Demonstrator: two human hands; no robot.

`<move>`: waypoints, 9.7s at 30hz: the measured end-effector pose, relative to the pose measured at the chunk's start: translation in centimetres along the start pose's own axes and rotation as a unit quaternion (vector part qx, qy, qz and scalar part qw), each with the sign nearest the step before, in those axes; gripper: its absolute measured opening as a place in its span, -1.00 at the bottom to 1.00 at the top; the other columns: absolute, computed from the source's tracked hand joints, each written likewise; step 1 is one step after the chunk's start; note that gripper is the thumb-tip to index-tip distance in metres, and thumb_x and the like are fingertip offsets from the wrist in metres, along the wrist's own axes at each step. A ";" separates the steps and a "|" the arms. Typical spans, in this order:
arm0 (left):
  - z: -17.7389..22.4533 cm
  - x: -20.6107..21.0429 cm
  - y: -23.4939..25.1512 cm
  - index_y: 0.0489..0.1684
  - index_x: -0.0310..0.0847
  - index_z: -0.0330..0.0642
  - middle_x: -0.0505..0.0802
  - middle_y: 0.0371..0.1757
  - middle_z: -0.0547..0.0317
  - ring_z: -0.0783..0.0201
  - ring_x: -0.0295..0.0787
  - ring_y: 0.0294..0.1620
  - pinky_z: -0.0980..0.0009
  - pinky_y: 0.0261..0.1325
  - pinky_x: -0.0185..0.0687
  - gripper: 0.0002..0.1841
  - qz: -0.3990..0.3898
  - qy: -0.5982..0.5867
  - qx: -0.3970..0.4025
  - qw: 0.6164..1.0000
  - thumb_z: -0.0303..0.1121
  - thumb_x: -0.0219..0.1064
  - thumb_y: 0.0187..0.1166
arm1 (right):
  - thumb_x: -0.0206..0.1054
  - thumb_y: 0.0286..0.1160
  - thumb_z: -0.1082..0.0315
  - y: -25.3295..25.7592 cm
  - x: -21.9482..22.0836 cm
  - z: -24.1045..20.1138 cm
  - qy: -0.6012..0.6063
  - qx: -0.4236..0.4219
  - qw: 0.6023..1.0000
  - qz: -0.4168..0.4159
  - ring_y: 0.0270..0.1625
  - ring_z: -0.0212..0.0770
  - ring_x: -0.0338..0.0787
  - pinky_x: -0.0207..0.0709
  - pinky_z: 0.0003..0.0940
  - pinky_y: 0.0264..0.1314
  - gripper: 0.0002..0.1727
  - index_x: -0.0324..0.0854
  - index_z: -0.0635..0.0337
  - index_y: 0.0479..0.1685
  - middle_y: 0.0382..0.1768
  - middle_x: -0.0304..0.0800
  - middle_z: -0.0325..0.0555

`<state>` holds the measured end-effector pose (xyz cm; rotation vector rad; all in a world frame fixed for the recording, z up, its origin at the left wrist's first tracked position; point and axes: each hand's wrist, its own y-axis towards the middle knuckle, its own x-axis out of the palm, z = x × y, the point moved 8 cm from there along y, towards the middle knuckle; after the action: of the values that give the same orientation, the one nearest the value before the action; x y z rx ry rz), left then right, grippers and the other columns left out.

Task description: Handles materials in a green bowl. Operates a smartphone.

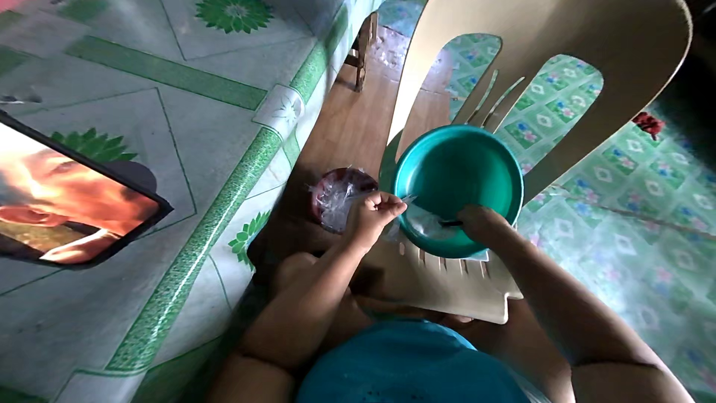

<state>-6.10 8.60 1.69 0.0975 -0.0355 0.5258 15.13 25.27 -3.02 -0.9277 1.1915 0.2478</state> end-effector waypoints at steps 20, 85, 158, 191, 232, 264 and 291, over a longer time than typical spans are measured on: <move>0.6 -0.4 -0.2 -0.26 0.82 -0.11 0.85 -0.31 0.30 0.45 0.74 -0.27 0.47 -0.12 0.69 -0.92 0.006 0.010 0.010 1.000 -0.39 0.58 0.42 | 0.37 0.48 0.53 -0.9 -2.0 -1.5 -0.015 0.027 0.998 0.062 0.28 0.31 0.74 0.58 0.36 0.29 -0.78 0.81 0.20 0.03 0.09 0.82 0.19; 4.7 11.3 4.8 0.11 0.87 -0.06 0.85 0.13 0.00 0.05 0.75 0.23 0.05 0.38 0.61 -0.74 -0.222 0.399 0.145 0.878 -0.21 0.49 0.56 | 0.34 0.63 0.43 -7.9 -12.0 -0.2 0.179 -0.128 0.948 0.231 0.15 0.08 0.77 0.65 0.09 0.26 -0.79 0.84 0.18 0.08 0.00 0.78 0.11; 0.8 3.0 -5.5 0.14 0.78 -0.34 0.85 0.15 -0.15 -0.01 0.75 0.25 0.13 0.34 0.65 -0.67 0.085 0.308 0.256 0.912 -0.29 0.30 0.62 | 0.21 0.67 0.50 -15.1 -24.5 -3.1 0.281 -0.217 0.797 0.488 0.00 -0.06 0.83 0.72 -0.12 0.17 -0.67 0.63 0.32 0.34 0.03 0.80 0.14; 10.2 11.3 1.4 0.42 0.65 -0.15 0.88 0.21 0.16 0.27 0.75 0.30 0.16 0.47 0.55 -0.61 -0.211 0.171 0.026 0.962 -0.14 0.19 0.80 | 0.28 0.66 0.45 -14.1 -23.8 -2.6 0.359 -0.297 0.806 0.364 -0.05 -0.32 0.78 0.69 -0.31 0.13 -0.71 0.63 0.28 0.28 -0.03 0.81 -0.04; 9.3 14.3 2.5 -0.07 0.91 -0.20 0.93 0.01 0.03 0.11 0.83 0.18 0.06 0.37 0.62 -0.70 -0.328 0.485 0.248 0.772 -0.20 0.30 0.70 | 0.27 0.69 0.20 -16.8 -21.6 -2.4 0.196 -0.202 0.799 0.531 0.07 0.06 0.78 0.39 0.17 0.25 -0.65 0.80 0.25 -0.36 -0.20 0.87 0.03; 5.7 17.4 -4.8 -0.26 0.60 -0.24 0.87 -0.10 0.11 0.35 0.76 -0.11 0.36 0.16 0.65 -0.91 -0.126 -0.017 -0.099 0.987 -0.55 0.23 0.67 | 0.48 0.52 0.24 -11.2 -4.9 7.9 0.680 -0.142 0.540 0.476 0.05 -0.31 0.73 0.65 -0.25 0.22 -0.79 0.80 0.22 -0.26 -0.09 0.76 -0.12; 1.8 13.0 -7.2 0.24 0.57 -0.17 0.76 -0.05 0.13 0.29 0.70 -0.07 0.37 0.05 0.63 -0.72 0.081 -0.271 -0.176 0.943 -0.20 0.19 0.80 | 0.36 0.54 0.24 -17.3 -7.9 -7.0 0.172 -0.145 0.764 0.605 0.45 0.10 0.66 0.25 0.36 0.56 -0.79 0.92 0.01 -0.12 0.36 0.77 -0.05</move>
<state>8.77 8.76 3.62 -0.1144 -0.6801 0.6371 17.87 11.67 11.83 -0.3090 2.0237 1.3825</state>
